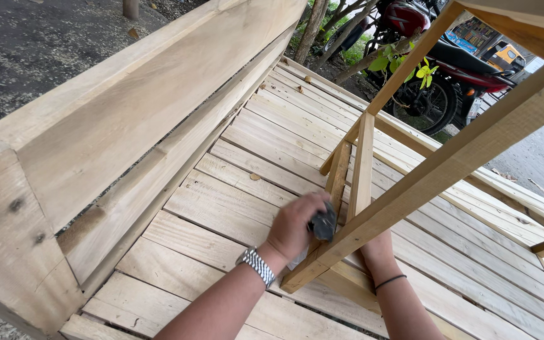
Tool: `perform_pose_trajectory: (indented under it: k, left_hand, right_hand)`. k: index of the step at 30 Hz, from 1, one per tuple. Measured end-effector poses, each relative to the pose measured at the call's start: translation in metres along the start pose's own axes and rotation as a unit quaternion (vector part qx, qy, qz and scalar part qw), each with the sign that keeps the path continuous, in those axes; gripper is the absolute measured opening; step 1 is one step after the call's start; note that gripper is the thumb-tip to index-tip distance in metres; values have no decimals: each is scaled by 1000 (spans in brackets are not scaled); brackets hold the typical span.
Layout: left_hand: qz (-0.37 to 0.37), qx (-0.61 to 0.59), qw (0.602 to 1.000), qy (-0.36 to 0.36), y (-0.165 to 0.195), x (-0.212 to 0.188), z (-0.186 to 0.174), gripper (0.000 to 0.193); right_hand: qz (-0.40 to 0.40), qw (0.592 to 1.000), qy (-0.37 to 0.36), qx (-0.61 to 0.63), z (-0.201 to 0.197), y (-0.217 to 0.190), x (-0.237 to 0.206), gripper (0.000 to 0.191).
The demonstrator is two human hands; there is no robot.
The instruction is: The person sands the wooden frame of a bench using a sanding block. They move the block along the slats and legs, smoothing the surface. The person adjusts the sanding block and continues sanding different sections of the frame.
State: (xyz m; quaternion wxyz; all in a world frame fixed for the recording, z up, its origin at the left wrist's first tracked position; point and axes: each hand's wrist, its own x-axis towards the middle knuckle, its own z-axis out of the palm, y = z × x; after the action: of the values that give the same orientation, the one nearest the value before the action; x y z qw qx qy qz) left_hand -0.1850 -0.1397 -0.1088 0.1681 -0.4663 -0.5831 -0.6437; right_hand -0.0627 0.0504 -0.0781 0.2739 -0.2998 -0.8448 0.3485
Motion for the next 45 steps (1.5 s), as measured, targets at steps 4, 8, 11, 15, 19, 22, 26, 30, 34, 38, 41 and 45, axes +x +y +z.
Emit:
perform_pose_trajectory:
  k: [4, 8, 11, 15, 19, 22, 26, 30, 34, 38, 41, 45]
  left_hand:
    - [10, 8, 979, -205, -8, -6, 0, 50]
    - [85, 72, 963, -246, -20, 15, -4, 58]
    - [79, 114, 946, -293, -24, 19, -9, 57]
    - [79, 73, 936, -336, -24, 23, -9, 52]
    - [89, 120, 940, -306, -23, 36, 2, 54]
    - [102, 150, 945, -273, -22, 32, 5, 55]
    - [83, 81, 942, -314, -25, 19, -1, 48]
    - [102, 141, 940, -293, -31, 43, 8, 55]
    - [89, 143, 953, -251, -32, 48, 17, 46]
    - [119, 81, 948, -283, -33, 19, 7, 54]
    - [93, 84, 947, -297, -36, 22, 7, 47]
    - [63, 112, 959, -251, -35, 43, 19, 44]
  right_hand:
    - [-57, 998, 10, 25, -1, 5, 0, 38]
    - [-48, 998, 6, 34, 0, 5, -4, 45]
    - [-29, 997, 8, 76, 0, 3, -6, 45]
    - [-52, 996, 6, 69, 0, 2, -6, 42]
    - [-15, 998, 25, 52, 0, 5, -4, 43]
    - [-1, 998, 22, 54, 0, 8, -2, 45]
    - [-34, 997, 12, 61, 2, 12, 1, 51]
    - [-131, 990, 43, -15, 2, 17, 4, 52]
    - [-62, 997, 29, 42, 2, 20, 4, 56]
    - [-76, 996, 28, 41, 2, 20, 3, 53]
    - [-159, 987, 24, 8, 1, 18, 2, 60]
    - [-74, 995, 31, 54, 3, 15, 3, 50]
